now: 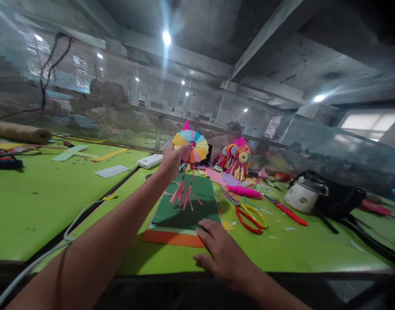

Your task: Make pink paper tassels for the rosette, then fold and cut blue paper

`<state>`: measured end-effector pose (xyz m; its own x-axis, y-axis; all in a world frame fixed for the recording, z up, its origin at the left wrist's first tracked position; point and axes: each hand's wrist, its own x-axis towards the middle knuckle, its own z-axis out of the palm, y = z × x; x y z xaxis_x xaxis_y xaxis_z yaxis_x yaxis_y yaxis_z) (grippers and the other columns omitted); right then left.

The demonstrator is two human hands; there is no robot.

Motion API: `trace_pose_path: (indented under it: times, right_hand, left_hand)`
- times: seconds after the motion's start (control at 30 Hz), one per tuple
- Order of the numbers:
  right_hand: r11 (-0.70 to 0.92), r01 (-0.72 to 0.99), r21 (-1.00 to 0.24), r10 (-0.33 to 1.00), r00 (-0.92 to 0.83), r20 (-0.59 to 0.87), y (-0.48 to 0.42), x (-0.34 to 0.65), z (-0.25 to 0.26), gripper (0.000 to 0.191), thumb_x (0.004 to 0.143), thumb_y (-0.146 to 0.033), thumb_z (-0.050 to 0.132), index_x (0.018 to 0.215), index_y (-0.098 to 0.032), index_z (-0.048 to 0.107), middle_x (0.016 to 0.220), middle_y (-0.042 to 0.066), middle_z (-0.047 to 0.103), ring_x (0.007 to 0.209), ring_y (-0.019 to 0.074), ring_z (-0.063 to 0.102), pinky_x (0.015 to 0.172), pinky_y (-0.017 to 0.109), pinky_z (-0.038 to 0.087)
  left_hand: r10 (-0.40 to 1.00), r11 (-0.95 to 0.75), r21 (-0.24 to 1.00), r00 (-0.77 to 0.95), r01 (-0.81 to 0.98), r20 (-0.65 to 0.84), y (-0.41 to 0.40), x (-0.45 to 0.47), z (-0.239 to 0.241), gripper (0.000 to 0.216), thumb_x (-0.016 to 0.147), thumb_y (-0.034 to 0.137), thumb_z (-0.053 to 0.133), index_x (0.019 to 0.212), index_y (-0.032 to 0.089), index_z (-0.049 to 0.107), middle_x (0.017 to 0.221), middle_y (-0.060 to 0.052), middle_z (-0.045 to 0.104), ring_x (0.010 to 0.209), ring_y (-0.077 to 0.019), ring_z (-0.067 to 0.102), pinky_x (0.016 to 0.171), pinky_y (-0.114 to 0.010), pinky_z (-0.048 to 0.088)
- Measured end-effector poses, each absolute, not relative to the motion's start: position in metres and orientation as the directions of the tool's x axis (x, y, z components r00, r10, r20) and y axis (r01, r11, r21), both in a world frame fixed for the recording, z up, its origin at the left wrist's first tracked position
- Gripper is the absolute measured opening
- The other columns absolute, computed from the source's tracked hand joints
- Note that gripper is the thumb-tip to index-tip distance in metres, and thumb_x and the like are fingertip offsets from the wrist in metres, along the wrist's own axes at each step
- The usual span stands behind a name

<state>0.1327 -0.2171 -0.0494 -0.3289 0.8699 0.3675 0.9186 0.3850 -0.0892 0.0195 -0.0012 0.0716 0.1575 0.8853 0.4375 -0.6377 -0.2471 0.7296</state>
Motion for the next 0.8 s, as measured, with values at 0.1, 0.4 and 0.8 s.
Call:
trace_pose_path:
  times: [0.1,0.4,0.8]
  right_hand:
    - [0.430,0.903,0.017,0.787,-0.384,0.482,-0.260,0.159,-0.061,0.047,0.085,-0.038,0.057,0.125,-0.013,0.052,0.124,0.016,0.059,0.116,0.0270,0.053,0.096,0.039,0.047]
    - [0.312,0.950,0.029,0.671,-0.242,0.701,-0.308,0.186,-0.041,0.020,0.082,-0.010,0.053,0.098,-0.020,0.061,0.084,0.008,0.067,0.082,0.0224,0.062,0.077,0.039,0.050]
    - [0.356,0.916,0.185,0.713,-0.395,0.579,-0.305,0.197,-0.071,0.048,0.082,-0.037,0.060,0.124,-0.017,0.052,0.108,0.012,0.068,0.100,0.0264,0.063,0.083,0.037,0.054]
  left_hand:
    - [0.889,-0.249,0.743,0.157,-0.621,0.430,-0.002,0.021,0.071,0.030,0.057,0.029,0.078,0.078,0.011,0.066,0.073,-0.005,0.068,0.060,-0.0136,0.062,0.055,-0.022,0.051]
    - [0.864,-0.218,0.748,0.233,-0.627,0.446,-0.012,0.031,0.070,0.034,0.055,0.027,0.080,0.083,0.012,0.068,0.078,-0.006,0.070,0.066,-0.0162,0.065,0.060,-0.024,0.053]
    - [0.859,-0.231,0.777,0.252,-0.586,0.445,-0.012,0.029,0.071,0.031,0.053,0.029,0.080,0.076,0.012,0.067,0.070,-0.005,0.068,0.060,-0.0150,0.063,0.054,-0.021,0.051]
